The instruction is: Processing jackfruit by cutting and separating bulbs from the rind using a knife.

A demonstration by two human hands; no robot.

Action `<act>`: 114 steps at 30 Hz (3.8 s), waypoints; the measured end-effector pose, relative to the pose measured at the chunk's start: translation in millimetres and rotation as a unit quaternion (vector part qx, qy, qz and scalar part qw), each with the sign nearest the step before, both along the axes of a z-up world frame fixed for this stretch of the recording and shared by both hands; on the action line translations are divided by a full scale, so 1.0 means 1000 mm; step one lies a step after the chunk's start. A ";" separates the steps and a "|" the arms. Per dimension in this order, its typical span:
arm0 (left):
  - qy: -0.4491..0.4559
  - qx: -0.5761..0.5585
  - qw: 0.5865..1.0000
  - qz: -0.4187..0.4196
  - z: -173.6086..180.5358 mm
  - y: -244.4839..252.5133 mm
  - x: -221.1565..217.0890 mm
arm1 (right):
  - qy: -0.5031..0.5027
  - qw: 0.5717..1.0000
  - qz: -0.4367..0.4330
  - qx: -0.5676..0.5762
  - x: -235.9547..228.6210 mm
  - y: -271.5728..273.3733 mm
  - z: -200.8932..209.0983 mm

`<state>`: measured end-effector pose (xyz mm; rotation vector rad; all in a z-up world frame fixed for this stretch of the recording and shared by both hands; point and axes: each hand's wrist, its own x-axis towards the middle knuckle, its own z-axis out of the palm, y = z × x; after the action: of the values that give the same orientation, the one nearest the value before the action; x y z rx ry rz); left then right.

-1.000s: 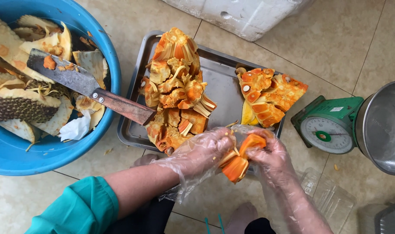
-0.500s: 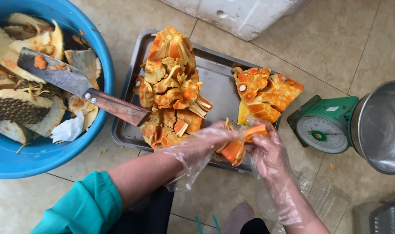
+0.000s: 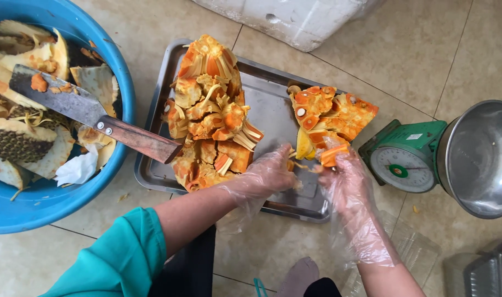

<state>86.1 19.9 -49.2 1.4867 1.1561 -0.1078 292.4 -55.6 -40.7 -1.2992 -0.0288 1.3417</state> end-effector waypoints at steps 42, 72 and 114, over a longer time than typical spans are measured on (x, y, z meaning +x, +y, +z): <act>-0.382 -0.118 0.885 0.239 0.135 0.017 -0.146 | -0.111 0.967 0.194 0.123 -0.143 0.057 0.128; -0.481 -0.031 0.619 0.620 0.059 -0.017 -0.423 | -0.606 0.483 0.632 -0.022 -0.439 0.156 0.150; -0.259 0.054 0.766 0.586 0.110 -0.002 -0.409 | -0.596 0.413 0.688 -0.037 -0.315 0.085 0.087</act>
<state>-323.3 18.0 60.5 0.5658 1.4170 1.1752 -22.5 29.6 46.3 -2.0955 -2.5740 1.1197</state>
